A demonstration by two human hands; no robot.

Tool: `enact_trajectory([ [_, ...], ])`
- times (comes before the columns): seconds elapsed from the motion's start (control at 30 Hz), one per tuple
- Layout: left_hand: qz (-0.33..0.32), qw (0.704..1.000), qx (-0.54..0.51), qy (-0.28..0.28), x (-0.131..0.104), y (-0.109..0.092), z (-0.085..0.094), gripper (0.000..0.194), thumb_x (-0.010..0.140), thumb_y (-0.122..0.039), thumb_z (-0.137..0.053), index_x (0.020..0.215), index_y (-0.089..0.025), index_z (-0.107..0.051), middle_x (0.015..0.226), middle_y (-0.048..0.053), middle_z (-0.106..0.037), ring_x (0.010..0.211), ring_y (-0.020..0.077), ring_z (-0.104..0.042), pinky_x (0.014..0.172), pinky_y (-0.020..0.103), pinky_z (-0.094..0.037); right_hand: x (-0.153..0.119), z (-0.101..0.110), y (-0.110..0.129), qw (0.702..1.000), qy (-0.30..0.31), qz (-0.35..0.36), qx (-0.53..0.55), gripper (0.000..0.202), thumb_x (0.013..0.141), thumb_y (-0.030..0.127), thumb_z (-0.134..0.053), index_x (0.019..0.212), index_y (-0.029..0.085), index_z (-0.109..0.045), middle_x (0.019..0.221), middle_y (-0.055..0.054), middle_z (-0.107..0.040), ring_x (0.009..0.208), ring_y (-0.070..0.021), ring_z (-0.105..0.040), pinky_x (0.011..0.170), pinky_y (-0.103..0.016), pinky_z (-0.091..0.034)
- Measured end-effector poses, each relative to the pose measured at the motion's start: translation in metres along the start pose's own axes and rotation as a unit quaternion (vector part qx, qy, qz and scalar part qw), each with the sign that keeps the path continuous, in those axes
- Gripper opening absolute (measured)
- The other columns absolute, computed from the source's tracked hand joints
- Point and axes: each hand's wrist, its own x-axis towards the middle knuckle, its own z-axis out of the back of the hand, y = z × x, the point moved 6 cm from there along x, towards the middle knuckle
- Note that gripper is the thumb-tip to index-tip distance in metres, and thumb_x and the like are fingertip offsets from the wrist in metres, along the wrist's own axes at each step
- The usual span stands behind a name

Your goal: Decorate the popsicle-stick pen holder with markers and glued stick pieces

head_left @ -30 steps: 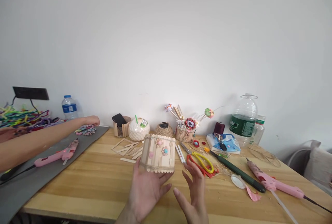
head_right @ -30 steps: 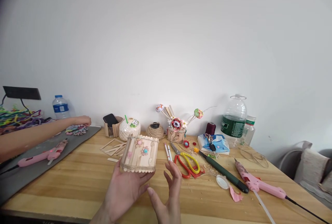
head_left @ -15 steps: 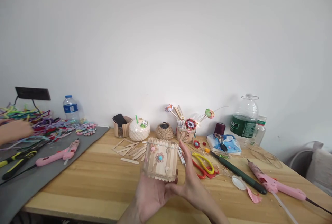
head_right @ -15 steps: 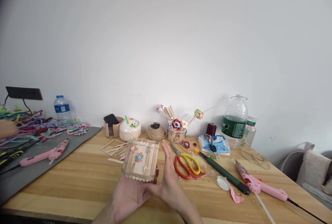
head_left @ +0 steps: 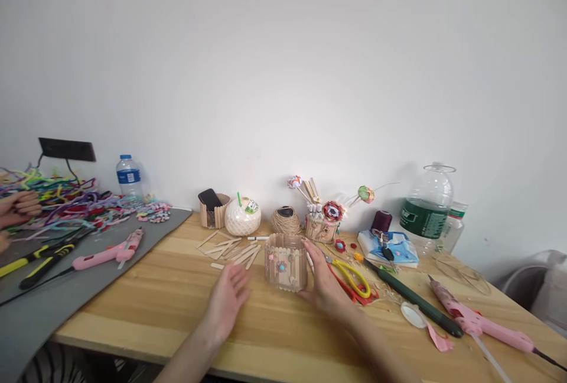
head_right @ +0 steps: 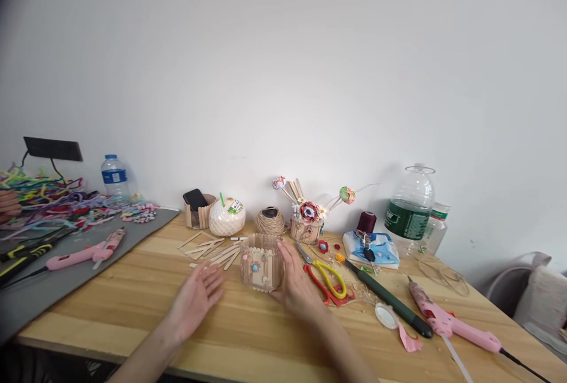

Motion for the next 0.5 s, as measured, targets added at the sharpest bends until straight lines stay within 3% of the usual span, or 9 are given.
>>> enact_trajectory([
  [0.13,-0.091,0.995,-0.019,-0.019,0.005,-0.028,0.01,0.012,0.088,-0.019,-0.045,0.086,-0.019,-0.057,0.109,0.006,-0.056,0.115,0.0186,-0.05,0.1,0.034,-0.039,0.0,-0.004,-0.017,1.0,-0.003,-0.024,-0.011,0.082,0.058,0.005,-0.067,0.135,0.023,-0.045,0.144,-0.013,-0.043,0.134,-0.0324,-0.035,0.109,-0.054,-0.029],
  [0.27,-0.155,0.988,-0.028,0.002,-0.004,-0.048,0.006,0.008,0.08,-0.017,-0.055,0.081,-0.019,-0.062,0.098,0.001,-0.06,0.104,0.0156,-0.055,0.092,0.03,-0.043,0.002,0.004,-0.015,0.999,-0.001,-0.045,-0.025,0.079,0.058,0.014,-0.076,0.132,0.025,-0.049,0.145,-0.012,-0.041,0.135,-0.0355,-0.032,0.107,-0.058,-0.028],
  [0.33,-0.191,0.981,-0.018,0.043,-0.021,-0.062,-0.004,0.006,0.074,-0.018,-0.061,0.079,-0.018,-0.065,0.096,0.001,-0.062,0.103,0.0175,-0.055,0.091,0.03,-0.044,0.007,0.016,0.001,0.998,-0.014,-0.053,-0.031,0.071,0.064,0.023,-0.075,0.13,0.026,-0.051,0.145,-0.012,-0.041,0.134,-0.0349,-0.033,0.107,-0.058,-0.027],
  [0.4,-0.266,0.953,0.034,0.138,-0.049,-0.082,-0.021,0.011,0.073,-0.026,-0.065,0.078,-0.016,-0.067,0.092,0.004,-0.064,0.105,0.0222,-0.054,0.091,0.033,-0.044,0.011,0.036,0.03,0.997,-0.052,-0.058,-0.027,0.051,0.074,0.031,-0.069,0.123,0.025,-0.057,0.138,-0.012,-0.047,0.129,-0.033,-0.04,0.104,-0.055,-0.033],
  [0.5,-0.345,0.909,0.048,0.228,-0.091,-0.102,-0.023,0.018,0.074,-0.033,-0.066,0.076,-0.016,-0.07,0.085,0.008,-0.065,0.099,0.028,-0.057,0.09,0.04,-0.046,0.0,0.062,0.081,0.994,-0.055,-0.072,0.064,0.02,0.084,0.037,-0.058,0.097,0.028,-0.07,0.104,-0.008,-0.068,0.105,-0.0307,-0.06,0.093,-0.05,-0.045],
])
